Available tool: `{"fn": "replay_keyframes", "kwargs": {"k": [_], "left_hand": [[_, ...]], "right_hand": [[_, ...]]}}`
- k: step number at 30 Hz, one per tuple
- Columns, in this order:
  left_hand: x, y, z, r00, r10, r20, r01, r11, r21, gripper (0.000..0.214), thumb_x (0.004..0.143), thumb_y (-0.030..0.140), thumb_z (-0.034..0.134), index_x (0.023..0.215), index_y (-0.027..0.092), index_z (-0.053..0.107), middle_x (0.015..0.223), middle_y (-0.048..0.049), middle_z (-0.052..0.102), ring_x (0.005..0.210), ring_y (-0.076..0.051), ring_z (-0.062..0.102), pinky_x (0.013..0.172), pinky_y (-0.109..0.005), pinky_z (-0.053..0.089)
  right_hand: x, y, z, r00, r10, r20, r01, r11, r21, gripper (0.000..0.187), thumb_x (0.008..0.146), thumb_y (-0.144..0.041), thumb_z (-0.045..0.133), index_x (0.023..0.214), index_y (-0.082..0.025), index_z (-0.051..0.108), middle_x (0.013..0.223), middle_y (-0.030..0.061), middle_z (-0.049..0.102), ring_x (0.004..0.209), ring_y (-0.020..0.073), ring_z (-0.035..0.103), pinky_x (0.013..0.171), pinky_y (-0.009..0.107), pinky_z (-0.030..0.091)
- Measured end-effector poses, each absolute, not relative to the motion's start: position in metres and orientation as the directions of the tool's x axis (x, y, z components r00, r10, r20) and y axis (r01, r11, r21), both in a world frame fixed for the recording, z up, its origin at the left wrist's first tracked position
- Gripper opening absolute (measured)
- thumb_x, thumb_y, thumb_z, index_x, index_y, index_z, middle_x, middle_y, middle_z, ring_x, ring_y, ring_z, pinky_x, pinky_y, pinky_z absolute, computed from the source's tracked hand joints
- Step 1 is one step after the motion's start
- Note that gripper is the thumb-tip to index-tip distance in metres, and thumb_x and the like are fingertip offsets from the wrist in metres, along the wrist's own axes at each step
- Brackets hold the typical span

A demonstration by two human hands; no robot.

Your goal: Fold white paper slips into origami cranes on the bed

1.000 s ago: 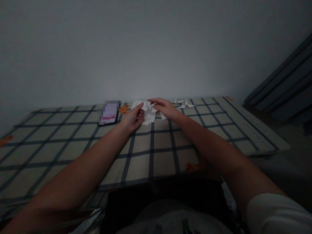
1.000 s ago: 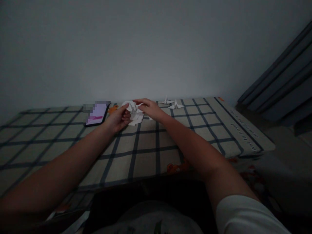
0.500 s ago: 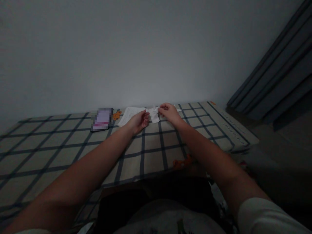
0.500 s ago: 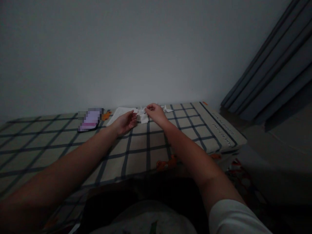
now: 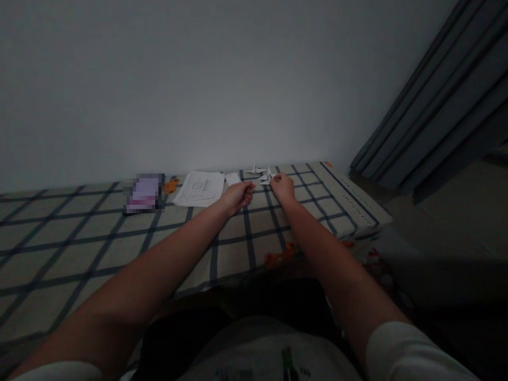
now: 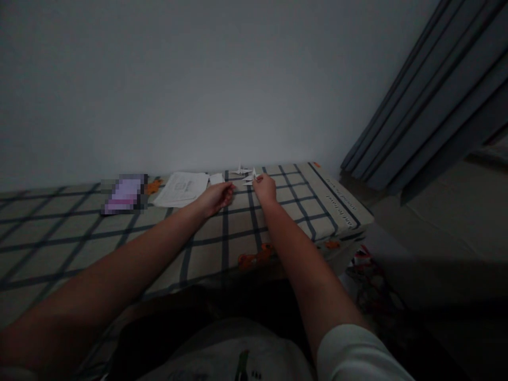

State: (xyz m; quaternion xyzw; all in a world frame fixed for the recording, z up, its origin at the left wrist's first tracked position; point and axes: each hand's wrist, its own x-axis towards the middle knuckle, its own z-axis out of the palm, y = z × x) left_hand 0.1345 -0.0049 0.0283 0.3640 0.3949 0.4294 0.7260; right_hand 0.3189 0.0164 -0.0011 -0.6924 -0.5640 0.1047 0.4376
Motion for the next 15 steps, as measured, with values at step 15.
{"fn": "replay_keyframes", "kwargs": {"k": [15], "left_hand": [[0.1330, -0.0082, 0.0231, 0.307, 0.938, -0.164, -0.251, 0.246, 0.936, 0.023, 0.090, 0.022, 0.063, 0.069, 0.014, 0.062, 0.055, 0.0018, 0.049, 0.040, -0.006, 0.043, 0.039, -0.017, 0.028]], "right_hand": [[0.3139, 0.0134, -0.0055, 0.337, 0.839, 0.427, 0.736, 0.048, -0.675, 0.034, 0.079, -0.017, 0.068, 0.111, -0.012, 0.058, 0.111, 0.0150, 0.066, 0.102, 0.0244, 0.059, 0.092, 0.033, 0.045]]}}
